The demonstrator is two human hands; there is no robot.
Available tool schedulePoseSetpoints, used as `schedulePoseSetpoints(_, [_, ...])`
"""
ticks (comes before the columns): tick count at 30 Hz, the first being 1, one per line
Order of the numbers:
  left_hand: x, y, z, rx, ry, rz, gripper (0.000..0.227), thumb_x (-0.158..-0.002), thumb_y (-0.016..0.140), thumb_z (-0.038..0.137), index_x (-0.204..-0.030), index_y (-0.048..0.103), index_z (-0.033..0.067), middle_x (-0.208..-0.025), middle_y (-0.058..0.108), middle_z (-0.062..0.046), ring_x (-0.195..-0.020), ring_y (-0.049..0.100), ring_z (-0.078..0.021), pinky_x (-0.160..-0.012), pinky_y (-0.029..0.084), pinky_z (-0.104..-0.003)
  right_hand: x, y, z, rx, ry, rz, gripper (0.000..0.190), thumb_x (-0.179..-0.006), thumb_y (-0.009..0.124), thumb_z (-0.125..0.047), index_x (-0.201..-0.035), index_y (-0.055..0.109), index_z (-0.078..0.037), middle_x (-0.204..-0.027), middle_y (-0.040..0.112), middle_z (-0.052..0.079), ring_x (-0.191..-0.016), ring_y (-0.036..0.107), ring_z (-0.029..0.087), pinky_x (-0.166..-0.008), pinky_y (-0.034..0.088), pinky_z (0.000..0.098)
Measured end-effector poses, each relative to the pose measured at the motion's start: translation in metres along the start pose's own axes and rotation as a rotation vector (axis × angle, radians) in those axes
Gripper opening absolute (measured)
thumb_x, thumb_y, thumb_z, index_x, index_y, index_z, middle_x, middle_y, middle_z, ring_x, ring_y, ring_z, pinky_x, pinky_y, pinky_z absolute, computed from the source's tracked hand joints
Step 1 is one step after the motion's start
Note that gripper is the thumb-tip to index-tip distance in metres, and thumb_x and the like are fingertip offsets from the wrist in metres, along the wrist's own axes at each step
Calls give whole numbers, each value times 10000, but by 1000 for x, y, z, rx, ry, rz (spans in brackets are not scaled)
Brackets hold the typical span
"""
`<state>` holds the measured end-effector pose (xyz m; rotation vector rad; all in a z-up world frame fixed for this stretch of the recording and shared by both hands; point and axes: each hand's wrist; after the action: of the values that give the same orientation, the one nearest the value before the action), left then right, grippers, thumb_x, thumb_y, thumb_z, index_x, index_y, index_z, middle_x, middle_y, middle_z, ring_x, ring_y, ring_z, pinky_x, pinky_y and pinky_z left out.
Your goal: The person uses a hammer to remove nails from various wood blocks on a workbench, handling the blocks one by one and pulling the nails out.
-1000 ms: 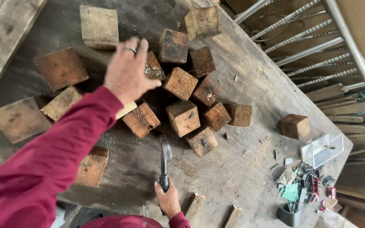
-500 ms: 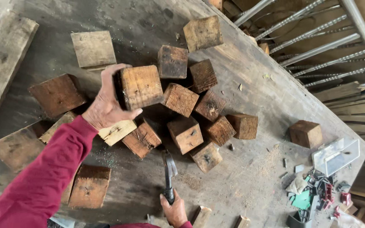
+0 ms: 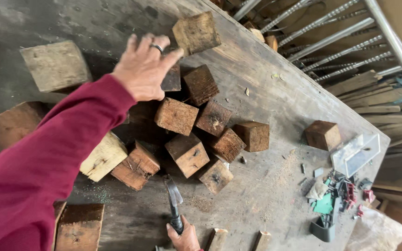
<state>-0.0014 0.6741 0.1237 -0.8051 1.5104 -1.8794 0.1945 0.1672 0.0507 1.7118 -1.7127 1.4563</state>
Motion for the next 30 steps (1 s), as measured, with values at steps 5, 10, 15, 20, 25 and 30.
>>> schedulePoseSetpoints(5, [-9,21,4,456,-68,-185,1162,-641,934,227,-1611,293,196,-1434,461,-194,-1295,453,-388,-1138,430,-540,5,-5,-7,-10,-17,-24,378,-846,761,-360,-971,652,-20,-670,628,104,-627,522,147,-636,515,362])
schedulePoseSetpoints(10, [74,-23,9,828,-59,307,1267,-595,964,219,-1598,211,38,-1416,455,-254,-1288,450,-394,-1119,407,-551,12,-8,-20,-1,-155,21,362,-876,777,-319,-1016,661,-5,-644,631,90,-604,583,121,-597,521,338])
schedulePoseSetpoints(15, [187,-48,86,1771,-177,419,942,-806,813,282,-1575,326,41,-1503,488,-208,-1410,462,-393,-1186,375,-536,18,-15,-31,-123,-103,-56,338,-901,727,-311,-1064,648,-26,-609,618,40,-513,579,113,-479,491,330])
schedulePoseSetpoints(20, [289,-24,198,3057,-406,139,609,-1019,426,534,-1447,515,110,-1352,648,-166,-1152,658,-373,-962,491,-611,6,-11,-14,-217,-250,-71,265,-926,732,-253,-1061,625,-52,-682,618,10,-548,578,84,-500,490,288])
schedulePoseSetpoints(25, [368,27,276,2906,-775,323,645,-982,434,565,-1382,576,79,-1355,636,-130,-1189,626,-335,-993,495,-582,32,-11,-6,-467,-293,-220,244,-928,695,-246,-1004,532,-82,-631,554,29,-428,507,136,-374,432,306])
schedulePoseSetpoints(30, [431,68,350,2168,-873,730,628,-884,732,298,-1379,450,34,-1352,566,-81,-1278,574,-257,-1073,492,-512,71,-37,17,-422,-332,-195,279,-951,696,-257,-970,512,-48,-636,532,23,-439,500,128,-367,433,312])
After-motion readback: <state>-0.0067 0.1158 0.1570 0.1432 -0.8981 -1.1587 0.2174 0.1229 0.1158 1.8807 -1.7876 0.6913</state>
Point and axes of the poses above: each hand's wrist, its own x-axis away from the middle knuckle, its own y-axis out of the palm, z = x × y
